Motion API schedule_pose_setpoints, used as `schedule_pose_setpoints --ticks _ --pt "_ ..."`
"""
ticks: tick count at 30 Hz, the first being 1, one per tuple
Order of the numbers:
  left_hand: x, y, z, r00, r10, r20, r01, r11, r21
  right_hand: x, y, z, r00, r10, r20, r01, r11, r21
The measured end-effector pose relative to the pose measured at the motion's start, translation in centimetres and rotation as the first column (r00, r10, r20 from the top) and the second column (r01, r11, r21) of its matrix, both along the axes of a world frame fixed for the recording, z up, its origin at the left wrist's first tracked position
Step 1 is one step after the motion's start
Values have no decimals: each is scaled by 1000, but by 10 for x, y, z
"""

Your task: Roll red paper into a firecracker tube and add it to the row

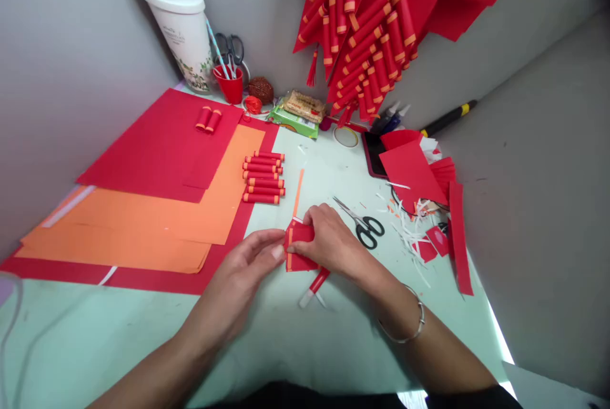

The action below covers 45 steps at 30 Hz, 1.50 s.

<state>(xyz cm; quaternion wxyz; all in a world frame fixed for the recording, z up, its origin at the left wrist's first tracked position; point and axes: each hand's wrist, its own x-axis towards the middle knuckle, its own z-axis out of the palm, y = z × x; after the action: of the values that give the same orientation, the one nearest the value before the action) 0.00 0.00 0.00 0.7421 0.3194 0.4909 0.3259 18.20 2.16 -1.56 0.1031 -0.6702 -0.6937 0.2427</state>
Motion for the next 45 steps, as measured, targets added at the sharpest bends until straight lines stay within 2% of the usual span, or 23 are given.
schedule_pose_setpoints --ticks 9,14,18,21,24,29,31,35,37,40,43,45 --pt "-1 0 1 1000 -14 -10 14 1000 6 7 7 -2 997 73 30 -75 995 65" --pt "-3 0 -2 999 -35 -41 36 999 25 16 23 2 959 244 141 -264 953 147" --pt "-6 -2 -6 989 -73 -130 90 988 126 25 28 -2 909 320 266 -369 915 161" --pt "-7 -4 -9 980 -111 -168 143 970 196 36 34 -7 903 274 333 -346 920 183" --pt "-7 -5 -9 975 -145 -168 180 960 216 48 45 -11 915 176 364 -265 941 210" --pt "-7 -3 -6 964 -159 -213 200 962 187 56 48 -2 946 14 325 -106 958 267" --pt "-7 -3 -5 963 -150 -225 194 963 186 52 37 5 961 46 273 -118 960 253" --pt "-9 -4 -5 972 -111 -209 149 974 172 40 9 11 967 226 117 -240 964 116" --pt "-8 -4 -4 977 -137 -165 159 978 133 34 -1 9 976 212 43 -214 976 46" --pt "-5 -5 -3 956 -262 -131 274 958 81 25 -9 5 991 131 37 -132 991 11" --pt "-2 -5 -3 902 -372 -217 398 913 88 18 -11 5 996 82 45 -82 997 -2" --pt "-1 -5 -3 886 -389 -251 423 901 98 15 -10 6 997 73 38 -73 997 -9"
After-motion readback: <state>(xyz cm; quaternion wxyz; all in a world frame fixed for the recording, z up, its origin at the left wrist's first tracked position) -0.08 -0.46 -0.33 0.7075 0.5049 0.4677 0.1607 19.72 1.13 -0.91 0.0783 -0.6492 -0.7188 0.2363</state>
